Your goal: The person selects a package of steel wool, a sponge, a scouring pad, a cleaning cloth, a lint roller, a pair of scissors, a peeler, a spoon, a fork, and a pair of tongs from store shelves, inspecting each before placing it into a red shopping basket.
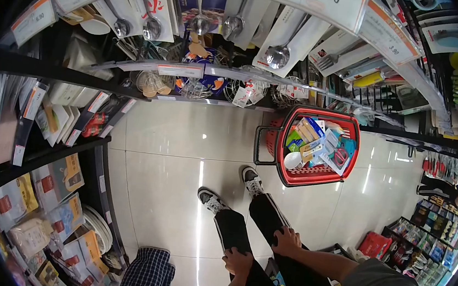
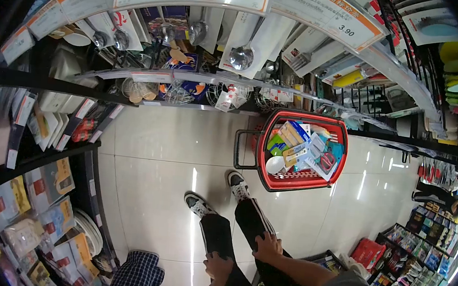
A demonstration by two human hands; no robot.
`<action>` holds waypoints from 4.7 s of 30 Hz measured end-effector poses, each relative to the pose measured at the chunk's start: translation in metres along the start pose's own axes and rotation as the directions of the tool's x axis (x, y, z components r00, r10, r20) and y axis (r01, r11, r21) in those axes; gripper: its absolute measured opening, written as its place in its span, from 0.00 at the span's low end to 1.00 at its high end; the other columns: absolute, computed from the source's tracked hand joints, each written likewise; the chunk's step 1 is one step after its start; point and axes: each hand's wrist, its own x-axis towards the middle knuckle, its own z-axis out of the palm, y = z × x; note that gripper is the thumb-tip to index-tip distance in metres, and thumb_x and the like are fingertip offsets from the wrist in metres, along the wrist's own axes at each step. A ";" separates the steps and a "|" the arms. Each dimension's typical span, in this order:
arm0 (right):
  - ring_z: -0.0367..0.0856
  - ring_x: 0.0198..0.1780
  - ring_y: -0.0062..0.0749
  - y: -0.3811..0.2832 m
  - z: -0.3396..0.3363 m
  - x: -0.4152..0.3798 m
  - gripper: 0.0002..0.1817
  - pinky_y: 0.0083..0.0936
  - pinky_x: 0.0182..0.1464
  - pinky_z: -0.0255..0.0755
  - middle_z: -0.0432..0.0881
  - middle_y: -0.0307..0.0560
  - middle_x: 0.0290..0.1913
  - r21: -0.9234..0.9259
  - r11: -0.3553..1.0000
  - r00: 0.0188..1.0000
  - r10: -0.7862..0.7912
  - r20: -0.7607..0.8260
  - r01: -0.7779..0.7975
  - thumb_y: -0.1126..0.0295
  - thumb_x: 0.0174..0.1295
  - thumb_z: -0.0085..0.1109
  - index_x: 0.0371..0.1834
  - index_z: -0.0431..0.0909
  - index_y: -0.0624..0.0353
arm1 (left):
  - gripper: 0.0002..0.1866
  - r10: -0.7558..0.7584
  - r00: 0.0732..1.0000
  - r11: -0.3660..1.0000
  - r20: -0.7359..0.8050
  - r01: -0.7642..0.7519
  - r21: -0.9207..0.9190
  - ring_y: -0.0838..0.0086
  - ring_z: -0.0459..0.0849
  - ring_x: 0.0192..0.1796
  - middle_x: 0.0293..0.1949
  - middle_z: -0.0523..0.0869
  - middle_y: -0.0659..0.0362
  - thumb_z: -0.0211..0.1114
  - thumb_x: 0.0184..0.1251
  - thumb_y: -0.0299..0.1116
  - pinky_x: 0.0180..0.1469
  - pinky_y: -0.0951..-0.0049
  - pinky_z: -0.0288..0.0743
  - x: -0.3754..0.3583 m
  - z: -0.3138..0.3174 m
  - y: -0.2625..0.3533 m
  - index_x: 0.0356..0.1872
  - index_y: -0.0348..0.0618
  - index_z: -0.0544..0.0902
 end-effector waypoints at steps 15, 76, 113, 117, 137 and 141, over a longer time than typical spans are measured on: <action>0.76 0.49 0.45 0.002 0.002 0.083 0.20 0.36 0.51 0.70 0.76 0.53 0.45 0.265 0.899 0.923 -0.281 -0.261 0.349 0.64 0.46 0.61 0.45 0.73 0.56 | 0.21 -0.053 0.998 0.998 -0.043 0.052 -0.020 0.55 0.74 0.48 0.46 0.74 0.51 0.61 0.44 0.41 0.42 0.55 0.77 0.007 -0.007 0.006 0.41 0.42 0.76; 0.80 0.32 0.32 0.122 -0.090 0.088 0.14 0.27 0.31 0.77 0.79 0.49 0.36 0.975 0.080 0.778 0.591 -0.212 0.205 0.80 0.54 0.53 0.45 0.75 0.66 | 0.19 -0.038 0.996 0.994 0.076 0.030 0.107 0.56 0.74 0.50 0.50 0.74 0.54 0.58 0.47 0.39 0.43 0.57 0.77 0.015 -0.035 0.022 0.42 0.44 0.76; 0.68 0.57 0.58 -0.007 -0.043 -0.004 0.43 0.54 0.55 0.64 0.62 0.59 0.59 0.002 0.989 0.963 0.142 0.227 -0.146 0.46 0.47 0.61 0.66 0.53 0.44 | 0.19 -0.069 0.994 0.998 0.086 0.070 -0.001 0.53 0.73 0.51 0.49 0.72 0.51 0.58 0.45 0.39 0.47 0.55 0.75 0.013 -0.021 0.010 0.41 0.43 0.77; 0.67 0.57 0.58 0.009 -0.026 0.006 0.39 0.54 0.55 0.64 0.62 0.57 0.59 0.103 0.984 0.973 0.124 0.193 -0.146 0.47 0.50 0.59 0.65 0.56 0.44 | 0.19 -0.049 0.996 0.999 0.071 0.049 0.011 0.54 0.73 0.51 0.49 0.72 0.51 0.58 0.45 0.38 0.47 0.55 0.75 0.011 -0.021 0.011 0.41 0.43 0.77; 0.81 0.32 0.39 -0.034 -0.166 0.094 0.06 0.31 0.32 0.71 0.80 0.50 0.30 0.475 0.672 0.733 -0.151 -0.663 0.568 0.71 0.55 0.57 0.34 0.77 0.61 | 0.16 -0.012 1.000 1.000 -0.002 0.012 0.023 0.53 0.74 0.48 0.48 0.74 0.52 0.59 0.44 0.38 0.44 0.57 0.76 0.009 -0.023 0.012 0.37 0.44 0.78; 0.75 0.32 0.24 -0.047 -0.293 0.100 0.07 0.21 0.33 0.69 0.78 0.43 0.32 0.369 0.643 0.553 -0.104 -0.826 0.672 0.75 0.52 0.56 0.36 0.76 0.60 | 0.16 -0.008 1.000 1.000 -0.005 0.008 0.027 0.53 0.74 0.48 0.48 0.74 0.52 0.59 0.44 0.37 0.43 0.57 0.76 0.011 -0.022 0.012 0.36 0.44 0.78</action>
